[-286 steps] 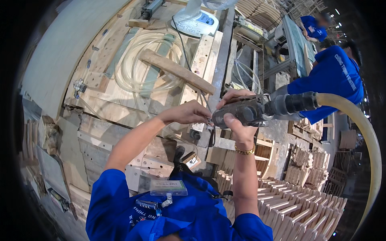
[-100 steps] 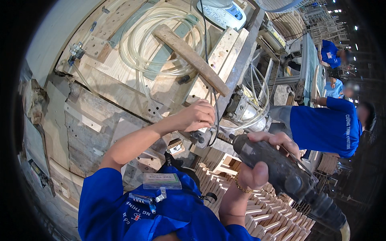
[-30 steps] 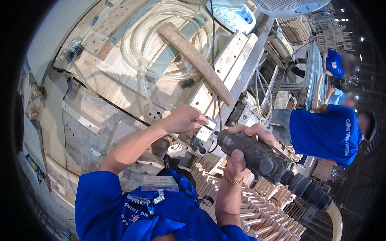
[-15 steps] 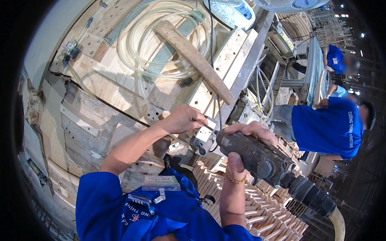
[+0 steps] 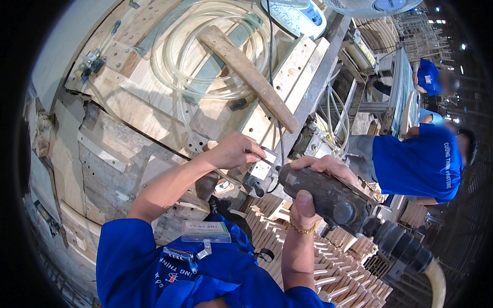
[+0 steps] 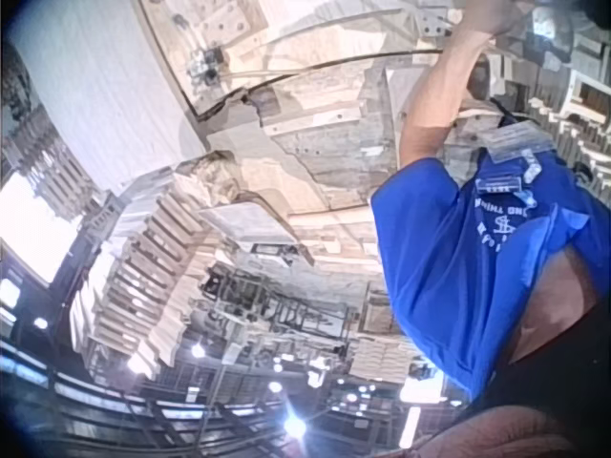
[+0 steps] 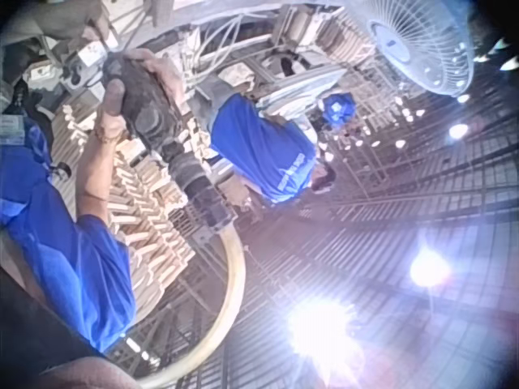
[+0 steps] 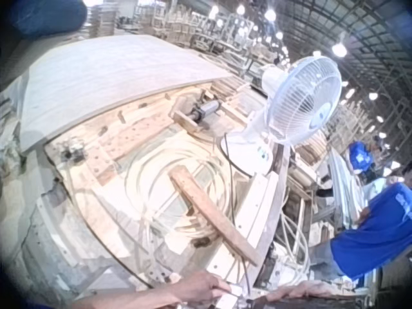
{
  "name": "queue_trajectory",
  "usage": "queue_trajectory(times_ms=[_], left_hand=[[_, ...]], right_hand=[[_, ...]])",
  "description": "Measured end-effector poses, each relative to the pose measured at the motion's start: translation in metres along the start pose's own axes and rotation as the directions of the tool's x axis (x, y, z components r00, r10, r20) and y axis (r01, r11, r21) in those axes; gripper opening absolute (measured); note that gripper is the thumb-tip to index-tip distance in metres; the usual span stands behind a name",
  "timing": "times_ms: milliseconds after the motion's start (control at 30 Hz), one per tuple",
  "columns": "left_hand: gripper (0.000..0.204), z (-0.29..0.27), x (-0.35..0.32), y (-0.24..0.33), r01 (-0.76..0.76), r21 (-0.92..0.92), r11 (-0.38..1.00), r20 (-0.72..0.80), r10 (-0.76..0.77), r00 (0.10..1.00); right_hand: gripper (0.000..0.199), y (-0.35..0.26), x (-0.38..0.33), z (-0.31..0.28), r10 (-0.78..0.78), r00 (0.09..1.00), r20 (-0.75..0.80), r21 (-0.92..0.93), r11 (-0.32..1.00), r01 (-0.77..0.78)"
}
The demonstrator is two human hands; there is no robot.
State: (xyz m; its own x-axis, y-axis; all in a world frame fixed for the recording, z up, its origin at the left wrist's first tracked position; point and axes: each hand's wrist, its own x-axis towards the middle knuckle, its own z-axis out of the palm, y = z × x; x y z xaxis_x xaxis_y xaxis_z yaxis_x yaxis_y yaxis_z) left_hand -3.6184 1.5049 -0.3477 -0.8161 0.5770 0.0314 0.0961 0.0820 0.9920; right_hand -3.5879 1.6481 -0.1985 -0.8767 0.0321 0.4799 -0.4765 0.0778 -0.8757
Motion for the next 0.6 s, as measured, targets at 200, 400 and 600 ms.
queue_trajectory(times_ms=[200,400,600], left_hand=[[0.020,0.001,-0.002,0.001,-0.024,0.085,0.996,0.023,0.022,1.000],[0.012,0.003,0.002,0.013,-0.211,0.306,0.928,0.017,0.217,0.976],[0.014,-0.003,0.001,0.046,-0.195,0.097,0.976,-0.196,0.211,0.958]], right_hand=[[0.054,-0.008,-0.002,0.008,-0.032,0.999,-0.013,0.002,0.999,0.032],[0.063,-0.038,0.002,0.000,-0.158,0.984,-0.078,-0.068,0.986,0.153],[0.065,-0.095,0.011,-0.035,-0.349,0.931,-0.111,-0.177,0.928,0.327]])
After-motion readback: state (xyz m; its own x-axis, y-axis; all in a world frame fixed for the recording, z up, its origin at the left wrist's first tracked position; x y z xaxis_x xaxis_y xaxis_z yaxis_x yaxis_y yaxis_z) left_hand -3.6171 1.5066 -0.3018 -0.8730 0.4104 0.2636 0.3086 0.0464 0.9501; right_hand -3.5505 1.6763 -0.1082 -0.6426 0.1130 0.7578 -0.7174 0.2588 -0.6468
